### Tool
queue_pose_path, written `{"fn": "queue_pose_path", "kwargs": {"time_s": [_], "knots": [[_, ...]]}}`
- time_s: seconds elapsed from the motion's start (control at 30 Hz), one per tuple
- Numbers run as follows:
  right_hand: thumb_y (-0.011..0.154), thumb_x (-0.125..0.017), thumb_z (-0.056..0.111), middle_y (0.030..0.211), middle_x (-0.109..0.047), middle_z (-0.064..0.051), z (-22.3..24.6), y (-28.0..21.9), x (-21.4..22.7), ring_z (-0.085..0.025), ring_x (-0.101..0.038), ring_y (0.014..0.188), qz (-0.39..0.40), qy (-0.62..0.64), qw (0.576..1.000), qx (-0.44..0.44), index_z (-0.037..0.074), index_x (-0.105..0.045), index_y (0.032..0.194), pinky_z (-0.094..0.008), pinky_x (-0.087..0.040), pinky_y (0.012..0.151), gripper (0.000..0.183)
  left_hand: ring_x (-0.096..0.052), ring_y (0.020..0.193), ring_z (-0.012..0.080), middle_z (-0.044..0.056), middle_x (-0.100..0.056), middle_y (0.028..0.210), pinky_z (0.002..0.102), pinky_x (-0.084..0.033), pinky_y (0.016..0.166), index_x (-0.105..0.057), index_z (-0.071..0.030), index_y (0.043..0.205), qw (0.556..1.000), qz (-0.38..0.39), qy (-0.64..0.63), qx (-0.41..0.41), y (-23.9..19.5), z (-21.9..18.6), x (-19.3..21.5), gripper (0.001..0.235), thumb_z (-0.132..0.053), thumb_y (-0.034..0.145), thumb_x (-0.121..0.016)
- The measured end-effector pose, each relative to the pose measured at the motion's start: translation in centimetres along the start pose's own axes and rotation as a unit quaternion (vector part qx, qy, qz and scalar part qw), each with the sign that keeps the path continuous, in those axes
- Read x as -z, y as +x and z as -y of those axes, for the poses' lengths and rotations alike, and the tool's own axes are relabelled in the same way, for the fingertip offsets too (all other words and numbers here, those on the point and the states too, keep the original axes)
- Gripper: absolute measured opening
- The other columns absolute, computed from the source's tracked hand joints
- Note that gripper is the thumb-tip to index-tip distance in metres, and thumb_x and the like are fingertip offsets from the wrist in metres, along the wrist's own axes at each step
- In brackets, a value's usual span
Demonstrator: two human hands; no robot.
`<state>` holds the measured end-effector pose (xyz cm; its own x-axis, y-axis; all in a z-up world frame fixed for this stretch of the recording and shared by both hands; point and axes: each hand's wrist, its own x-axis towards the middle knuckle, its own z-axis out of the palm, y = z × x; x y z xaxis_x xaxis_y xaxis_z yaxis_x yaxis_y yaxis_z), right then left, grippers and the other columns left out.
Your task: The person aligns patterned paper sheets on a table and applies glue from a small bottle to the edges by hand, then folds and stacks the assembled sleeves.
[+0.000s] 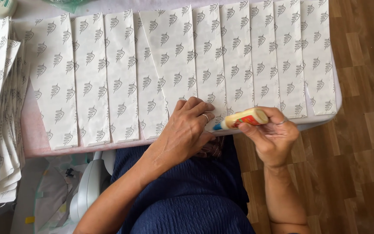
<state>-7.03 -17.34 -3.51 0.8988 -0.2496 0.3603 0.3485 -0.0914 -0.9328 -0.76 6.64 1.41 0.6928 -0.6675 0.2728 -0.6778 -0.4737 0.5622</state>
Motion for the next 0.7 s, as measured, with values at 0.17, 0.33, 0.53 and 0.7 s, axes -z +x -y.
{"fn": "queue_pose_path", "kwargs": {"time_s": [0.17,0.33,0.53,0.7], "knots": [[0.078,-0.081,-0.010,0.089,-0.071,-0.023,-0.2,0.1,-0.9,-0.023,-0.071,0.095,0.021,-0.003,1.000,0.006,-0.011,-0.062,0.100,-0.041,-0.061,0.085,0.029,-0.058,0.111,0.0315,0.014,-0.069,0.112,0.042,-0.042,0.093,-0.074,0.002,0.102,1.000,-0.002,0.003,0.001,-0.1,0.1,-0.2,0.044,-0.024,0.070,-0.090],[0.080,-0.082,-0.006,0.091,-0.070,-0.020,1.5,0.2,0.1,-0.022,-0.070,0.095,-0.021,-0.015,1.000,0.009,-0.009,-0.061,0.102,-0.038,-0.060,0.086,0.031,-0.059,0.109,0.0297,0.013,-0.070,0.108,0.041,-0.041,0.092,-0.075,0.001,0.100,1.000,-0.029,-0.010,0.007,0.0,0.0,-0.5,0.036,-0.026,0.078,-0.086],[0.079,-0.084,-0.002,0.093,-0.069,-0.025,-0.5,-0.6,2.3,-0.026,-0.071,0.091,-0.071,-0.046,0.995,0.045,-0.014,-0.058,0.106,-0.040,-0.060,0.087,0.039,-0.060,0.105,0.0291,0.013,-0.071,0.105,0.040,-0.041,0.090,-0.076,0.001,0.095,0.998,-0.058,-0.025,0.026,0.2,0.3,-1.6,0.024,-0.015,0.080,-0.083],[0.076,-0.083,-0.006,0.091,-0.071,-0.023,-0.3,-0.9,-0.7,-0.026,-0.072,0.094,-0.045,-0.006,0.999,0.003,-0.010,-0.062,0.103,-0.040,-0.061,0.085,0.035,-0.060,0.102,0.0270,0.012,-0.072,0.102,0.038,-0.041,0.088,-0.077,0.000,0.092,0.997,-0.070,-0.017,0.037,0.2,-0.1,-1.4,0.014,-0.001,0.091,-0.063]]}}
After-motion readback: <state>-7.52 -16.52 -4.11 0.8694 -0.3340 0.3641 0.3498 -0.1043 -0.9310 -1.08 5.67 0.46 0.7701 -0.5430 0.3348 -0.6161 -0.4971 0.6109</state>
